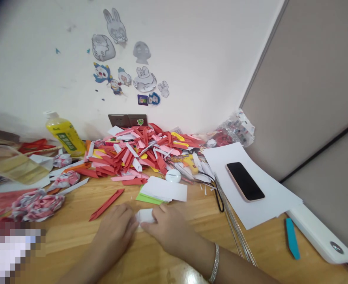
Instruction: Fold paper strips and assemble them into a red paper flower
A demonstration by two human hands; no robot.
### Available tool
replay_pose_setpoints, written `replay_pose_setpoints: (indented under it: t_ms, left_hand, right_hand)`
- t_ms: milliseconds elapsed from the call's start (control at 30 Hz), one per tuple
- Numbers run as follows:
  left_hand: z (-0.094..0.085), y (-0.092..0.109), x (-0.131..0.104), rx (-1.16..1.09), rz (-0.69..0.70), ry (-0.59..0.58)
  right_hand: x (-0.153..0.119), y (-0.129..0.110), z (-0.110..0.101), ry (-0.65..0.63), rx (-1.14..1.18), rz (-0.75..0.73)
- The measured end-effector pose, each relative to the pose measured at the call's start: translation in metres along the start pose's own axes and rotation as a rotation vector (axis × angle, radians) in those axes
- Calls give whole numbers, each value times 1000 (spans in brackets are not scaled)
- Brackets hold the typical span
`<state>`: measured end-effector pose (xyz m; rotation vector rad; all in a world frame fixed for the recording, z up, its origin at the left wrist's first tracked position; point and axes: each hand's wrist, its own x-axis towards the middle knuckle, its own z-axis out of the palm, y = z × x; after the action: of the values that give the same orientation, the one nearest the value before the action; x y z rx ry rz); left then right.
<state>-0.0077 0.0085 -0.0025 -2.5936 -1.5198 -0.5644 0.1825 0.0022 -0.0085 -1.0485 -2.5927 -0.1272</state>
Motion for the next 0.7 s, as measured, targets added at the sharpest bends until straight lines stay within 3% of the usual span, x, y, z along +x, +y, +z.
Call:
replay_pose_setpoints:
  t_ms: [167,467,700]
  left_hand:
    - [-4,-1,1,-6,-57,-2]
    - [-7,-1,1,-35,-70,-3]
    - [-5,-1,-4,2,-35,28]
  right_hand:
    - [-1,5,-4,16,-21,-43]
    - [-2,25,-47,-213,78,-95]
    - [-3,26,-54,-260,127,-80]
